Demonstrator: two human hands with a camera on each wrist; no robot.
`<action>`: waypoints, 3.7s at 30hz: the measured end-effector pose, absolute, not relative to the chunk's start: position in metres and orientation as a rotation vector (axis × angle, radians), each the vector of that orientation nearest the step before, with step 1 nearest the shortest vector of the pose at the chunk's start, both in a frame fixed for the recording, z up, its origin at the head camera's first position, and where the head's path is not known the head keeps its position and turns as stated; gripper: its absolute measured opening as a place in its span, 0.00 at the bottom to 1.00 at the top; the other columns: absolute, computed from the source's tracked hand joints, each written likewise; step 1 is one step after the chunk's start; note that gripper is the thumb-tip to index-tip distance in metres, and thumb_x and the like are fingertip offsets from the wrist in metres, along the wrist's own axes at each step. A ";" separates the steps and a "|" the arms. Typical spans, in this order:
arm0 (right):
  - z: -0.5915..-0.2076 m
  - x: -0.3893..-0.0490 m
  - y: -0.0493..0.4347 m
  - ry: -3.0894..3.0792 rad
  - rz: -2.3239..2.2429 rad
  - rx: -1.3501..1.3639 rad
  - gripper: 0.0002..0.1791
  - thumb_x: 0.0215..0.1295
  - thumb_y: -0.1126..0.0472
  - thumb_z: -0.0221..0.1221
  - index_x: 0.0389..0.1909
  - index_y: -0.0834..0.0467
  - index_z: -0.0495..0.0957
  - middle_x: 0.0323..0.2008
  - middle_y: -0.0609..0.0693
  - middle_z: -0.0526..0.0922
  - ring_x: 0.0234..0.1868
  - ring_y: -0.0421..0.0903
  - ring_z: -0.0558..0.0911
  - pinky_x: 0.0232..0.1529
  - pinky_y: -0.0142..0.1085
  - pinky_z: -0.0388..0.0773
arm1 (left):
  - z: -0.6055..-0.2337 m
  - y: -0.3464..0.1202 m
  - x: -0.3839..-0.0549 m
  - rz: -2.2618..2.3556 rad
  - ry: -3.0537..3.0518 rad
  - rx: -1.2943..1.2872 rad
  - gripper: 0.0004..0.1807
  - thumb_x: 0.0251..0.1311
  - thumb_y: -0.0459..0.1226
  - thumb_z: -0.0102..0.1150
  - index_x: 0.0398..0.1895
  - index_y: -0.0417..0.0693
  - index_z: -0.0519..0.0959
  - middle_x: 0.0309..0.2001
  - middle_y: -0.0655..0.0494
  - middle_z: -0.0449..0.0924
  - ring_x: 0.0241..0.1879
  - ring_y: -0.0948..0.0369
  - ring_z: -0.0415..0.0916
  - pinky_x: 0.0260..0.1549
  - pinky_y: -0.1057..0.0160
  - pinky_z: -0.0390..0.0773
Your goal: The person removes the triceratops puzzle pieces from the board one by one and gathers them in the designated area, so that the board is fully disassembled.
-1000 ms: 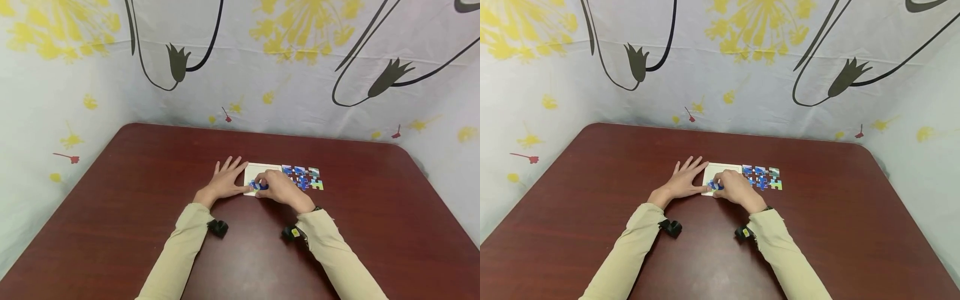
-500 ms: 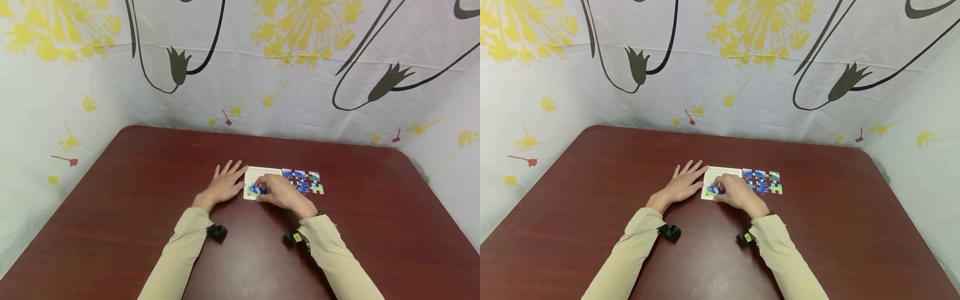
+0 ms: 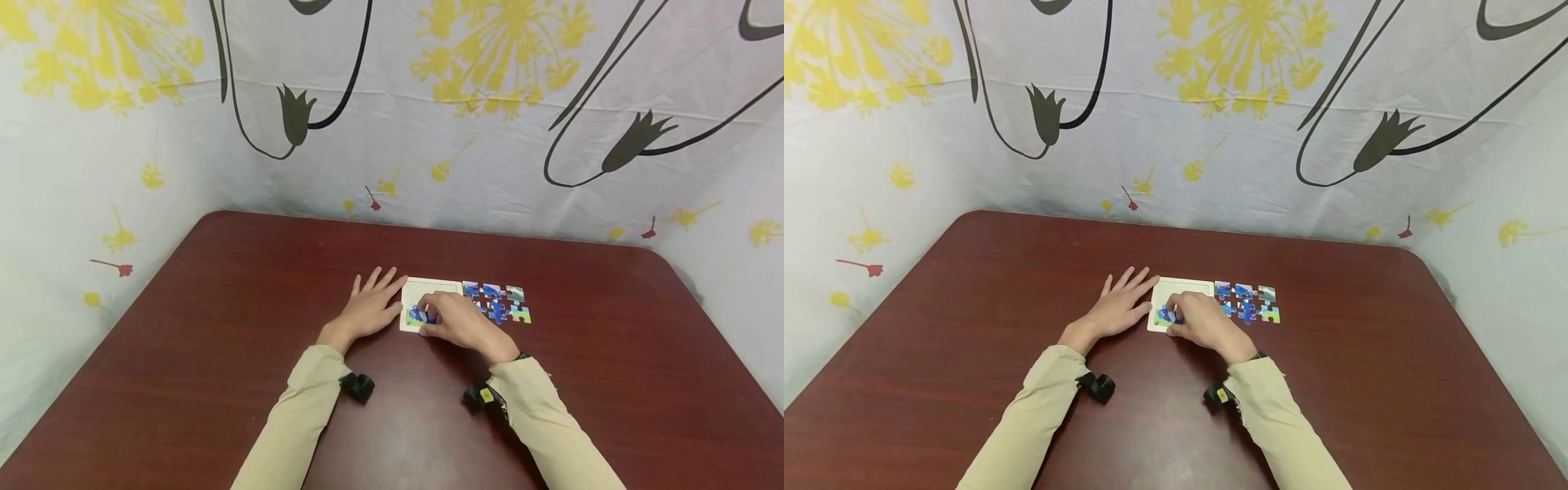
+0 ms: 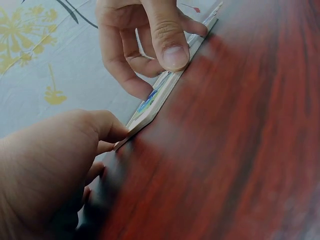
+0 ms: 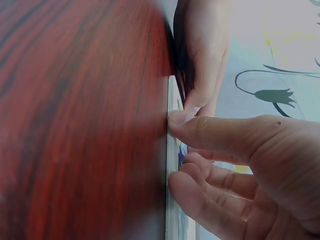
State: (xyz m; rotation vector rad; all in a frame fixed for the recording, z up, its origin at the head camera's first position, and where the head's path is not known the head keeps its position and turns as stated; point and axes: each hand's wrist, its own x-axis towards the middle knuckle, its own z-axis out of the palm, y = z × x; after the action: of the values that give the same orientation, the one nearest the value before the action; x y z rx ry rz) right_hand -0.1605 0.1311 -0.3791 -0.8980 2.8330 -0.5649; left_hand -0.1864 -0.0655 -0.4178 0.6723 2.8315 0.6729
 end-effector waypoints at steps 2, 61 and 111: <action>-0.379 -0.161 0.132 2.817 -0.590 -0.901 0.15 0.55 0.57 0.66 0.41 0.59 0.78 0.24 0.43 0.76 0.24 0.37 0.74 0.28 0.33 0.72 | -0.418 -0.065 -0.186 0.680 2.835 0.671 0.29 0.69 0.48 0.39 0.73 0.59 0.53 0.73 0.57 0.42 0.71 0.52 0.32 0.63 0.42 0.31; -0.372 -0.139 0.236 2.979 -0.701 -0.773 0.13 0.54 0.58 0.66 0.39 0.59 0.78 0.21 0.38 0.73 0.19 0.34 0.70 0.24 0.32 0.70 | -0.417 -0.064 -0.184 0.743 2.825 0.688 0.31 0.67 0.47 0.41 0.73 0.57 0.53 0.73 0.53 0.44 0.71 0.51 0.33 0.63 0.42 0.31; -0.386 -0.136 0.220 2.936 -0.516 -0.722 0.15 0.56 0.56 0.64 0.41 0.60 0.78 0.14 0.41 0.66 0.15 0.37 0.64 0.21 0.33 0.62 | -0.421 -0.067 -0.182 0.786 2.824 0.652 0.31 0.66 0.46 0.44 0.72 0.55 0.55 0.73 0.54 0.45 0.71 0.52 0.34 0.63 0.42 0.31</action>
State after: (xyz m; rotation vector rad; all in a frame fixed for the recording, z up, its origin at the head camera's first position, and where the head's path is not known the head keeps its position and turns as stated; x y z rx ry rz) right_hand -0.1355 0.2202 -0.3865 -0.7221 2.9355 -0.5160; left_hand -0.1821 -0.0670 -0.4208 0.6518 2.8243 0.7863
